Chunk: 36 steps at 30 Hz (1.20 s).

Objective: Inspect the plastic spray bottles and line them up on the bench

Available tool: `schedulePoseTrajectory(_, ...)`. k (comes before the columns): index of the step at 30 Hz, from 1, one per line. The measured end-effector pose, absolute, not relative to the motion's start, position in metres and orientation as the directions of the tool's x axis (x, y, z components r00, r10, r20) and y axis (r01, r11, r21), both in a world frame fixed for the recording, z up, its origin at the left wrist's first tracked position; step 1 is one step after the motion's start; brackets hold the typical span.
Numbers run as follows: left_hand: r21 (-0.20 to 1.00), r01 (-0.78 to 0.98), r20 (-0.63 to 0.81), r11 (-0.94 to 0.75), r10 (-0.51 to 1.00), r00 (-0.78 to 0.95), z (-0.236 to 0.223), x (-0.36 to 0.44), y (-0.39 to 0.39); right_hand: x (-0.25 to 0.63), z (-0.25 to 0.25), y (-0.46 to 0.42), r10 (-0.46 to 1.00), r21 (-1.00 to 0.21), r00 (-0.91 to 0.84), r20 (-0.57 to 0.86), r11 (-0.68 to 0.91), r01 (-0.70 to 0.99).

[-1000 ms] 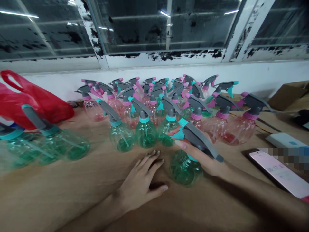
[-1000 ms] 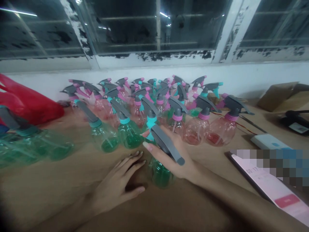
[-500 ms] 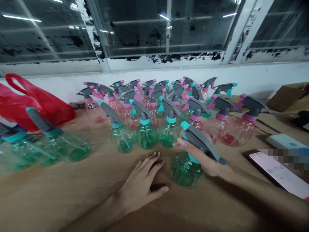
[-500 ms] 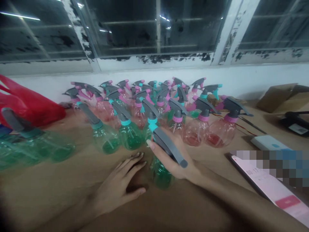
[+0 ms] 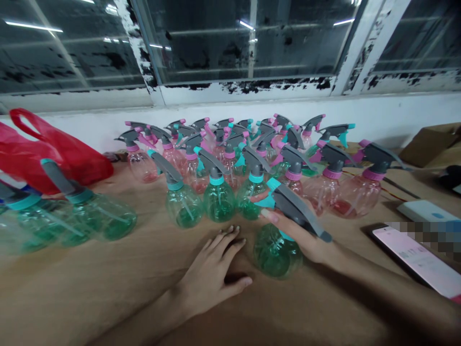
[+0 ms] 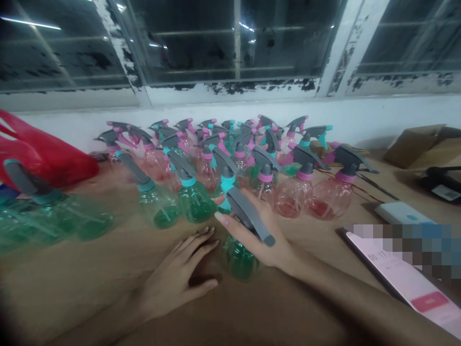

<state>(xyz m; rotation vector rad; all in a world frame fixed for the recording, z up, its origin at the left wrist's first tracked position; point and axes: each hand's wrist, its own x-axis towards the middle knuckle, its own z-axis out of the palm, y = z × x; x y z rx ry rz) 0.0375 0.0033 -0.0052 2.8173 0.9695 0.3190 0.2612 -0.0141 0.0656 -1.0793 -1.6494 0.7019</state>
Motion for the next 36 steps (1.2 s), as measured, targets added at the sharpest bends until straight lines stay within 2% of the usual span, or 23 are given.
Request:
schedulePoseTrajectory(19,0.179,0.589,0.164,-0.788,0.615,0.772,-0.0061,0.0378,0.0042,0.2613,0.0642,-0.0165,0.907,-0.849,-0.093,0.411,0.418,0.322)
schedulePoseTrajectory(36,0.214,0.580,0.152,-0.786,0.613,0.775,-0.0059,0.0379,0.0034,0.2625,0.0581,-0.0145,0.906,-0.856,-0.090,0.415,0.422,0.299)
